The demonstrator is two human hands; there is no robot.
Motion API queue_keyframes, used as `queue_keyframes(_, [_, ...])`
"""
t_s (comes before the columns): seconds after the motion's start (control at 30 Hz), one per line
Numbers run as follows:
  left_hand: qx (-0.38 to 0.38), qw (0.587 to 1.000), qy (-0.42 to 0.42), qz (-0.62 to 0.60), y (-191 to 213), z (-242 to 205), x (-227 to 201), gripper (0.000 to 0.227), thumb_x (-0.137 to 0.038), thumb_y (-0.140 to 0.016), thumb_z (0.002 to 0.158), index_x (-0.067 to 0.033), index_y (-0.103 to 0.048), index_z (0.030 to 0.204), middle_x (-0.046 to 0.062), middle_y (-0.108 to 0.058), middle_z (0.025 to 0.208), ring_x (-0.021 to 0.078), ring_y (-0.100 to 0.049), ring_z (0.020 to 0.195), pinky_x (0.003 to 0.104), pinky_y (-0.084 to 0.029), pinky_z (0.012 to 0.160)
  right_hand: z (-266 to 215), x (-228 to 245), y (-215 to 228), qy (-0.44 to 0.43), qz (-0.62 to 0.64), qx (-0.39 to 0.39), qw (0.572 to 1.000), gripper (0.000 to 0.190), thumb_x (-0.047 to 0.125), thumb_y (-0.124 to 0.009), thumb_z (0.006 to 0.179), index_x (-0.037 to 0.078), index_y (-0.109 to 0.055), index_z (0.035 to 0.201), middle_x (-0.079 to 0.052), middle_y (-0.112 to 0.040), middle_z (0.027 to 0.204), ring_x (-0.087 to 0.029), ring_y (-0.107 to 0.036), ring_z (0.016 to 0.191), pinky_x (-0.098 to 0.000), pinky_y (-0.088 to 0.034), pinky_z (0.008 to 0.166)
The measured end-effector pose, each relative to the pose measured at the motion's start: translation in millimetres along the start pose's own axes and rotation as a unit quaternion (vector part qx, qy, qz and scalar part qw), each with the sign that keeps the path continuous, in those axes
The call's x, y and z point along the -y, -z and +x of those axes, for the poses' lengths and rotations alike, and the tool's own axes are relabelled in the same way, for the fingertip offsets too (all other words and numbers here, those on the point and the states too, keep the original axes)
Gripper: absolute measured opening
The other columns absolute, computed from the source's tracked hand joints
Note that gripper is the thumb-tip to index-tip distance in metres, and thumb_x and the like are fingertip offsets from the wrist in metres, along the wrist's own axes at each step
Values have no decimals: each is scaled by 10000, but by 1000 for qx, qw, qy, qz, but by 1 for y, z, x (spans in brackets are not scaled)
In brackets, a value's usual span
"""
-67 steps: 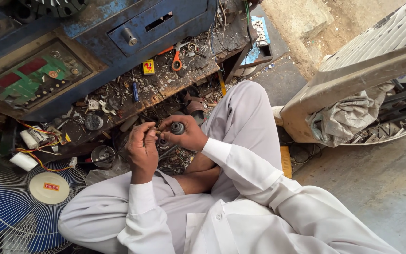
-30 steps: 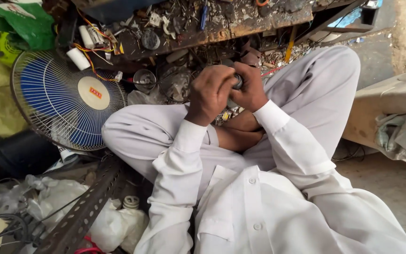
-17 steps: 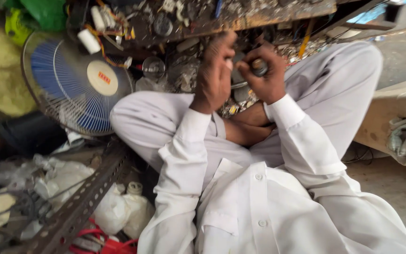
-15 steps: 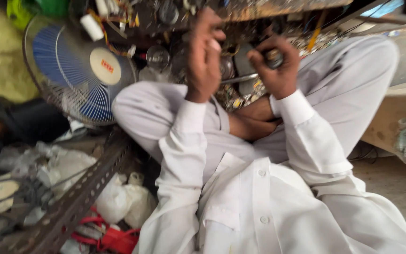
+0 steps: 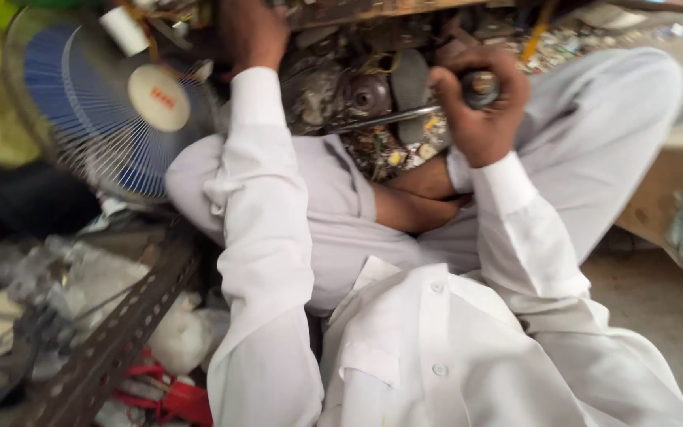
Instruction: The recorder is repairing or assembling fan motor components at a workbench.
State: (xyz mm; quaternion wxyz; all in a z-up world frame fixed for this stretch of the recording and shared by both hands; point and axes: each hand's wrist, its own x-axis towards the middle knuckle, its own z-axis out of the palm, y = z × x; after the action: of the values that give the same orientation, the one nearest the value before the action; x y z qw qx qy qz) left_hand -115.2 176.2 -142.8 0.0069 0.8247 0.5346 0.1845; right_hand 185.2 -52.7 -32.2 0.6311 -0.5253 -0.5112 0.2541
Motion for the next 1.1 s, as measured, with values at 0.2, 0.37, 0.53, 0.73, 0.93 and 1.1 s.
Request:
queue_keyframes(0.2, [-23,989,126,-71,42,-2,-11,504,-188,-835,798,28,-625,1202,265,-634,1195,468,-601,1094,533,-496,913,5,5,-3,-40,47,12,998,207,51,-843,1014,-3,-644,1003,-66,-641,959,-125,-596,839,-264,-490,781])
queue_keyframes(0.37, [-127,899,184,-376,88,-3,-41,399,-187,-693,979,-21,-609,1332,195,-658,1264,302,-679,1018,465,-570,884,4,6,-3,4,7,18,1000,234,54,-852,987,5,-626,951,-53,-626,858,-137,-586,761,-292,-475,701])
queue_keyframes(0.53, [35,847,-45,-529,220,-24,-213,434,-265,-661,1048,-59,-542,1411,142,-590,1364,233,-660,1076,352,-583,895,0,-4,-3,6,15,26,1000,270,185,-838,962,13,-630,947,-37,-611,815,-124,-580,718,-274,-454,626])
queue_keyframes(0.73, [23,928,-209,-307,195,-49,-253,569,-442,-668,1132,-126,-464,1559,114,-512,1477,250,-581,1355,357,-518,1110,-10,-10,-4,10,72,11,997,424,352,-886,965,3,-657,1039,-60,-649,904,-115,-594,762,-268,-494,683])
queue_keyframes(0.93, [29,924,-166,-344,205,-51,-247,600,-495,-620,1105,-182,-468,1593,35,-517,1516,202,-527,1368,337,-502,1146,-9,-5,-3,11,25,9,1000,323,249,-835,920,4,-636,994,-40,-614,874,-110,-572,729,-271,-472,659])
queue_keyframes(1.1, [7,940,-183,-288,179,-55,-244,587,-504,-560,1107,-177,-460,1584,59,-508,1521,208,-524,1362,354,-500,1135,1,-1,-4,23,82,24,996,310,192,-864,982,8,-617,1015,-45,-631,911,-105,-585,755,-273,-493,688])
